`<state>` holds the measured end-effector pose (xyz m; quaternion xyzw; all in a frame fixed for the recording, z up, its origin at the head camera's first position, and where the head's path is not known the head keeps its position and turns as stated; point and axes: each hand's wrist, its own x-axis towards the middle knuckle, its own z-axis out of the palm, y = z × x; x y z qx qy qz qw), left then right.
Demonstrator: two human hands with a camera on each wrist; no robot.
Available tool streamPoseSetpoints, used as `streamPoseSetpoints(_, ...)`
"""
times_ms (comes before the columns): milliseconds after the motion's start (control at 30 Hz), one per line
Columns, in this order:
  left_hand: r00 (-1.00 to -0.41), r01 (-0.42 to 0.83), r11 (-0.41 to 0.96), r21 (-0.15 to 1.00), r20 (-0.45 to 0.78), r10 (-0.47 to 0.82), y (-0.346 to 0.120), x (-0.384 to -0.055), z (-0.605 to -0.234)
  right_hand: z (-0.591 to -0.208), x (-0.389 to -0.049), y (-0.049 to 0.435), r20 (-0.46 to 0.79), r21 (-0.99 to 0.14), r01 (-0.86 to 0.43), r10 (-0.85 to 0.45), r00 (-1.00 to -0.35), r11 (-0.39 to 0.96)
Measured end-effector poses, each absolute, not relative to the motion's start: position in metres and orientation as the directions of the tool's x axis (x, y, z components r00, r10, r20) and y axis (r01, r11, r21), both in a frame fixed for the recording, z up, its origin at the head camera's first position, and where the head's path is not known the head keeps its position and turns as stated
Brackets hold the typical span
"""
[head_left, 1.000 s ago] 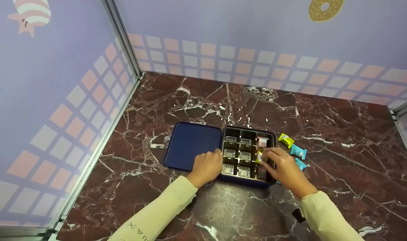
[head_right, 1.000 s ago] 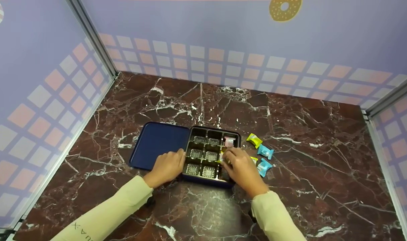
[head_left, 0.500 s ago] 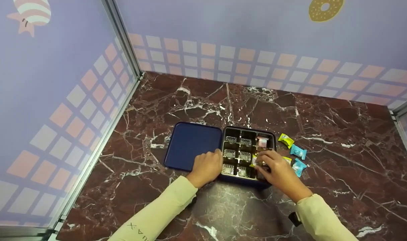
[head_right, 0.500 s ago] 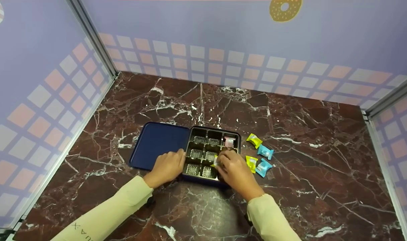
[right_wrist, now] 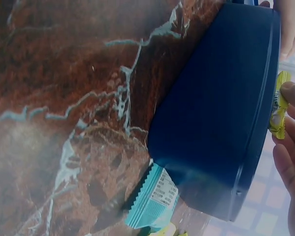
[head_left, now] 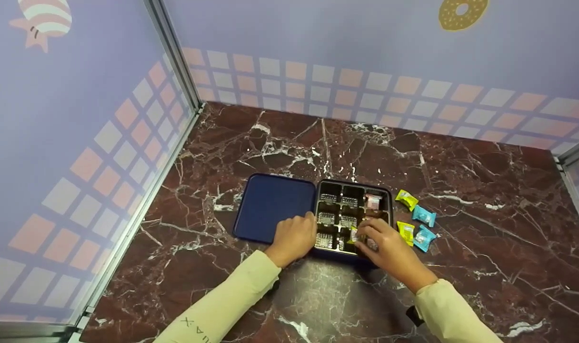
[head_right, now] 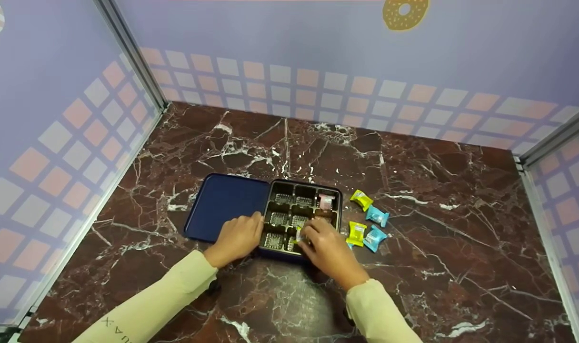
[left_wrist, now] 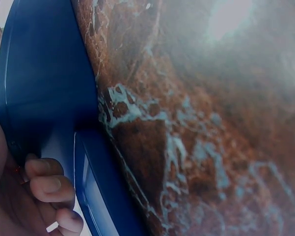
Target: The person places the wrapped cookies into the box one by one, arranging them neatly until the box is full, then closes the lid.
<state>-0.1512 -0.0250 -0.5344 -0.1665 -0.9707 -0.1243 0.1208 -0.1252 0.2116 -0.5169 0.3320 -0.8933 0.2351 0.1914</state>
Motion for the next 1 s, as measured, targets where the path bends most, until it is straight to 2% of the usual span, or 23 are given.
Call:
streamPoseSetpoints(233,-0.917,0.355,0.915,0.192,0.265,0.299,-0.025,-0.151,-0.535,-0.52,-0.124,0.207,0.49,-0.309,-0.684,-0.506,-0.71,0.661)
streamPoseSetpoints(433,-0.914,0.357,0.913,0.195,0.272,0.3,-0.026,-0.151,-0.535,-0.523,-0.124,0.205,0.489,-0.278,-0.691,-0.521,-0.7,0.667)
streamPoseSetpoints(1000,-0.928,0.352,0.911,0.212,0.205,0.311,-0.026,-0.153,-0.535,-0.528,-0.126,0.203,0.489,-0.277,-0.708,-0.539,-0.686,0.65)
